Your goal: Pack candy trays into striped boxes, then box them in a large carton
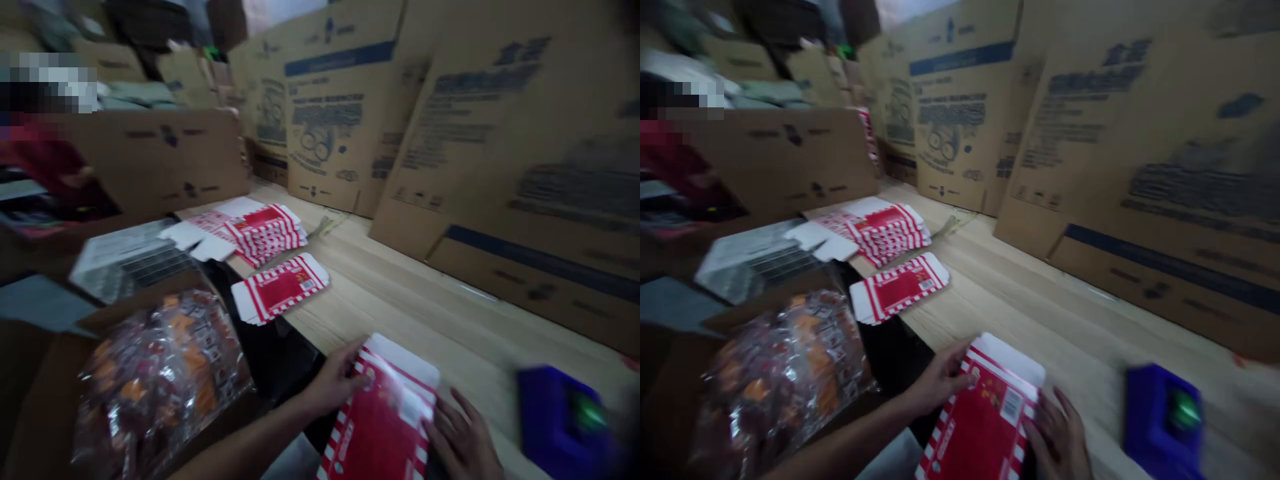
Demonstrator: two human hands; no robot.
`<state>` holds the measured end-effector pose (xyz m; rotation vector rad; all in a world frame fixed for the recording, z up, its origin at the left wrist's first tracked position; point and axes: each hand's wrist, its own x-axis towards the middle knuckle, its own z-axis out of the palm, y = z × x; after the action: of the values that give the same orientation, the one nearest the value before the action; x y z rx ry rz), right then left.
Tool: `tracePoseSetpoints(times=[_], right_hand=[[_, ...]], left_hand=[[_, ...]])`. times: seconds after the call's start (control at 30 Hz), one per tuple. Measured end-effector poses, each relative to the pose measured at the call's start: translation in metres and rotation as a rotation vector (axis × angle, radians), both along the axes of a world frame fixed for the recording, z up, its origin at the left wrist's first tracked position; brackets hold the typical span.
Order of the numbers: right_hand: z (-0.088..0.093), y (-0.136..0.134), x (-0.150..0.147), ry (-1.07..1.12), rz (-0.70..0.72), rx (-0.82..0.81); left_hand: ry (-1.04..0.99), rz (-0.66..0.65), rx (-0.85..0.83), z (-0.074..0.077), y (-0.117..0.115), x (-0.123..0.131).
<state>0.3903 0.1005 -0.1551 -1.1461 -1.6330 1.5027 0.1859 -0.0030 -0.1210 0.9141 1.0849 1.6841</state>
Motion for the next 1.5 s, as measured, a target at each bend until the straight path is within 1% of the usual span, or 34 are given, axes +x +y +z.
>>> tracePoseSetpoints(times=[0.03,0.1,0.2,0.3,0.37,0.43,0.5,0.53,0.6,0.67,0.73,0.8,0.87,0.93,1.0,1.07,1.13,1.2,1.27,1.33,1.4,1.43,1.47,1.5], right_hand=[[0.001,0.0,-0.001,0.017,0.012,0.003],[0.002,0.0,-0.003,0.056,0.084,0.001],[0.004,0.005,-0.006,0.101,0.096,0.091],[0.006,0.012,-0.009,0.108,0.111,0.186],[0.006,0.016,-0.01,0.138,0.128,0.213],[0.004,0.02,-0.012,0.18,0.113,0.185],[0.001,0.023,-0.013,0.217,0.088,0.091],[-0.001,0.024,-0.014,0.227,0.085,0.04],[-0.005,0.026,-0.014,0.217,0.123,-0.026],[-0.008,0.028,-0.012,0.18,0.197,-0.02],[-0.009,0.029,-0.011,0.14,0.242,0.055],[-0.008,0.027,-0.008,0.101,0.246,0.192],[-0.006,0.023,-0.006,0.055,0.249,0.339],[-0.003,0.017,-0.004,0.028,0.271,0.441],[0.0,0.012,-0.002,0.006,0.297,0.475],[0.005,0.011,-0.001,-0.066,0.315,0.489],[0.013,0.014,-0.002,-0.184,0.333,0.514],[0.025,0.022,-0.006,-0.297,0.357,0.552],[0.039,0.031,-0.013,-0.389,0.426,0.614],[0.05,0.039,-0.02,-0.479,0.53,0.738],[0.055,0.043,-0.026,-0.557,0.64,0.877],[0.056,0.044,-0.027,-0.577,0.672,0.923],[0.055,0.045,-0.028,-0.576,0.69,0.938],[0.053,0.045,-0.027,-0.551,0.701,0.917]], left_hand=[[-0.021,-0.004,-0.048,-0.004,-0.004,-0.002],[-0.067,-0.02,-0.178,-0.011,-0.008,-0.007],[-0.093,-0.044,-0.326,-0.015,-0.002,-0.013],[-0.055,0.01,-0.318,-0.013,0.01,-0.013],[-0.075,0.051,-0.292,-0.011,0.018,-0.012],[-0.124,0.109,-0.297,-0.01,0.026,-0.012],[-0.151,0.158,-0.311,-0.012,0.031,-0.014],[-0.148,0.157,-0.317,-0.013,0.032,-0.016],[-0.12,0.087,-0.336,-0.016,0.033,-0.02],[-0.059,-0.004,-0.344,-0.019,0.032,-0.024],[0.048,-0.05,-0.326,-0.023,0.03,-0.027],[0.194,-0.061,-0.3,-0.024,0.027,-0.028],[0.325,-0.076,-0.284,-0.022,0.023,-0.028],[0.424,-0.1,-0.275,-0.018,0.02,-0.028],[0.511,-0.115,-0.276,-0.012,0.018,-0.026],[0.588,-0.116,-0.288,-0.005,0.017,-0.025],[0.634,-0.115,-0.298,0.001,0.019,-0.024],[0.66,-0.131,-0.3,0.007,0.023,-0.023],[0.668,-0.162,-0.3,0.012,0.028,-0.024],[0.656,-0.201,-0.31,0.015,0.033,-0.026],[0.642,-0.236,-0.338,0.015,0.037,-0.03],[0.642,-0.249,-0.351,0.015,0.038,-0.032],[0.649,-0.259,-0.359,0.014,0.038,-0.034],[0.657,-0.264,-0.361,0.013,0.037,-0.036]])
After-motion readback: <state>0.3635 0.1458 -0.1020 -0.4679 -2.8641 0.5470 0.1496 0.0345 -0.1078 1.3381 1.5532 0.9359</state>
